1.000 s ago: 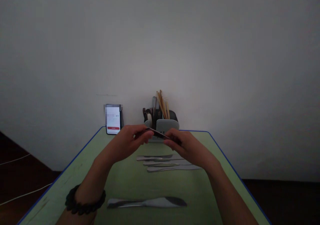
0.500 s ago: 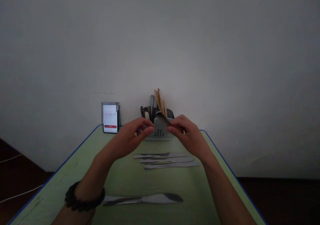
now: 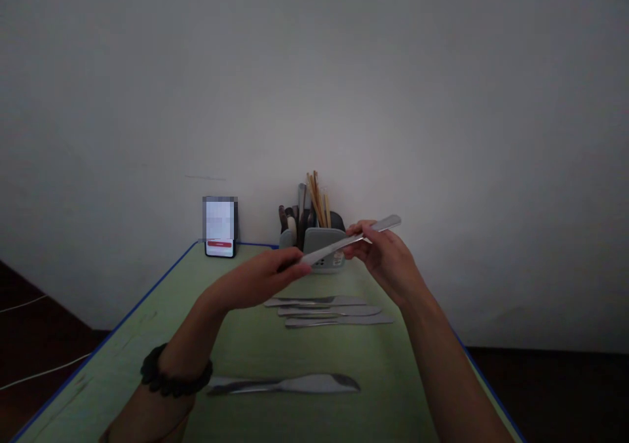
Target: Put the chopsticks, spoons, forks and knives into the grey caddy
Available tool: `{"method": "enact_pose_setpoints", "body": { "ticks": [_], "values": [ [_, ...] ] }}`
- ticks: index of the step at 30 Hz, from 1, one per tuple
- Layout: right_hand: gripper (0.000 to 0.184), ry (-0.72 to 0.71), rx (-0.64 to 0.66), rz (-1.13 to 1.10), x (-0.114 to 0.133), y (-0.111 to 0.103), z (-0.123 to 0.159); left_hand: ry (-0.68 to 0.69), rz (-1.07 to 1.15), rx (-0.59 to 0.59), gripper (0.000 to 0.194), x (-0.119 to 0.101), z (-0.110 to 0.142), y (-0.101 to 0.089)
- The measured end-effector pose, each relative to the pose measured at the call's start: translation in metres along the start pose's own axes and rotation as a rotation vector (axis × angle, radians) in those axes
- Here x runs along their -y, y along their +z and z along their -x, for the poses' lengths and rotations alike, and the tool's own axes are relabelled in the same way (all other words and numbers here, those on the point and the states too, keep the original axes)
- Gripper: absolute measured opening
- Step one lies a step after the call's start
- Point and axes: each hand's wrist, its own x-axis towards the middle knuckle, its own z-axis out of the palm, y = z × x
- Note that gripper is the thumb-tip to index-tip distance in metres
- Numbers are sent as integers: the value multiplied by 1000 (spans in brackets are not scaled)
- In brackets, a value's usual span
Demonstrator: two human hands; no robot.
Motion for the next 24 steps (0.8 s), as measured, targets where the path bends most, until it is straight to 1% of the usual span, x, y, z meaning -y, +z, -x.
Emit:
{"method": "enact_pose_setpoints", "body": {
  "ticks": [3,6,8,12,15,18,21,24],
  "values": [
    [25,54,17,84,0,-4,0,-16,-100,-30,36,6,0,-3],
    [28,51,19,169,-2,-7,0,-28,-125,-24,35,11,-1,-3],
    [28,15,-7,204,-3,-7,0,-36,-107,-17,35,15,-1,-2],
    [29,-111,-112,213,0,1,1,-34,-30,-17,37,23,-3,-2],
    [27,-220,-166,250,11,9,2,-28,-54,-85,36,30,-6,-5],
    [27,-302,-169,332,24,18,-4,-15,-93,-170,36,35,-9,-6],
    [29,-307,-130,414,30,26,-20,-40,-145,-254,34,39,-13,-5],
    [30,-288,-73,472,35,33,-36,-106,-214,-297,31,44,-17,-2]
  ]
}}
